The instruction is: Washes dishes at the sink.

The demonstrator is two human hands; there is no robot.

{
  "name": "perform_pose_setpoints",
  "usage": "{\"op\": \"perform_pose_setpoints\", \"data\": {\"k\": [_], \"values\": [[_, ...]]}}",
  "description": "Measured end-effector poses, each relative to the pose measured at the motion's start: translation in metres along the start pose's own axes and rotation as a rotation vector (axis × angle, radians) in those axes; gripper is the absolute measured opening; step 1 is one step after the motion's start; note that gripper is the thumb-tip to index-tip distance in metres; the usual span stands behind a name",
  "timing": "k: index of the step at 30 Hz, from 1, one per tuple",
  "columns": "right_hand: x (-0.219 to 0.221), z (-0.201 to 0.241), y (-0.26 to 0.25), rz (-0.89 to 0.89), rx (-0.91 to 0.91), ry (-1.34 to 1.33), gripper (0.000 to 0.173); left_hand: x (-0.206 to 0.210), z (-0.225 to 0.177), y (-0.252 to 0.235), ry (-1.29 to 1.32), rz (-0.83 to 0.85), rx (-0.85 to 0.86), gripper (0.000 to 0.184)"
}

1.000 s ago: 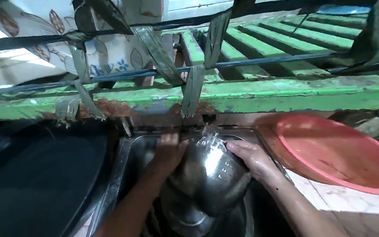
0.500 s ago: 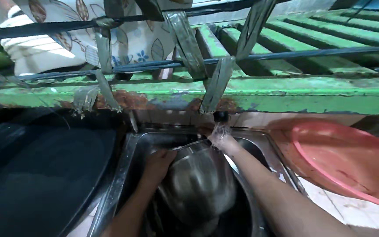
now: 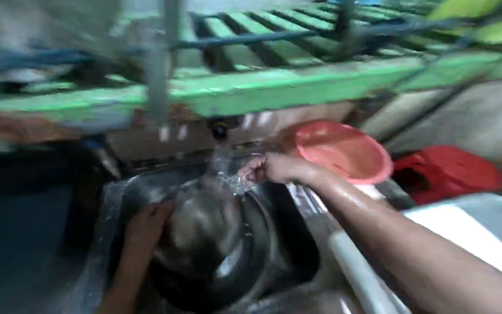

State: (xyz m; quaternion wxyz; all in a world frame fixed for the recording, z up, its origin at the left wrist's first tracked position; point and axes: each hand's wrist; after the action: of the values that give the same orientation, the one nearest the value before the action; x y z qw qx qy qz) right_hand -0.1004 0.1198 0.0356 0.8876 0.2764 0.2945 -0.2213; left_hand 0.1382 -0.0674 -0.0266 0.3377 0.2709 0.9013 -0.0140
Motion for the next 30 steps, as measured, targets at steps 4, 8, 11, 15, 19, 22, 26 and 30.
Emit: {"op": "perform_pose_setpoints", "data": {"k": [4,8,11,15,19,22,26,30], "values": [[-0.047,-0.079,0.127,-0.432,-0.041,0.266,0.02,-0.001,0.0,0.02,-0.018,-0.038,0.153,0.04],[-0.029,-0.142,0.244,-0.686,0.383,0.171,0.021,0.004,-0.001,0.033,0.09,-0.05,0.256,0.036],[0.013,-0.191,0.278,-0.504,0.651,0.26,0.058,0.016,-0.01,0.039,0.217,-0.03,0.266,0.031],[0.054,-0.237,0.267,-0.489,0.667,0.214,0.094,0.022,-0.023,0.053,0.33,0.033,0.15,0.025],[0.057,-0.236,0.265,-0.676,0.684,0.076,0.063,0.015,-0.024,0.063,0.163,0.045,0.22,0.03],[0.044,-0.199,0.258,-0.883,0.628,-0.068,0.057,0.013,-0.015,0.061,0.172,-0.002,0.233,0.027],[0.059,-0.085,0.206,-0.941,0.296,-0.141,0.053,0.01,-0.031,0.07,0.151,0.01,0.137,0.029],[0.122,-0.001,0.131,-0.889,-0.177,0.186,0.059,0.021,-0.039,0.078,0.18,-0.003,0.116,0.029]]}}
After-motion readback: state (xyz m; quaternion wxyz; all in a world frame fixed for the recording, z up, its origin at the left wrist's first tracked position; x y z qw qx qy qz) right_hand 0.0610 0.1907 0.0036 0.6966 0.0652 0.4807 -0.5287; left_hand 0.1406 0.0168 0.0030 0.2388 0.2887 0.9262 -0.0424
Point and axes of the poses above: each hand's wrist, its own y-axis away from the middle knuckle, its own x-axis out of the palm, z = x × y, and after that the axes turned 8 degrees about -z, right-handed
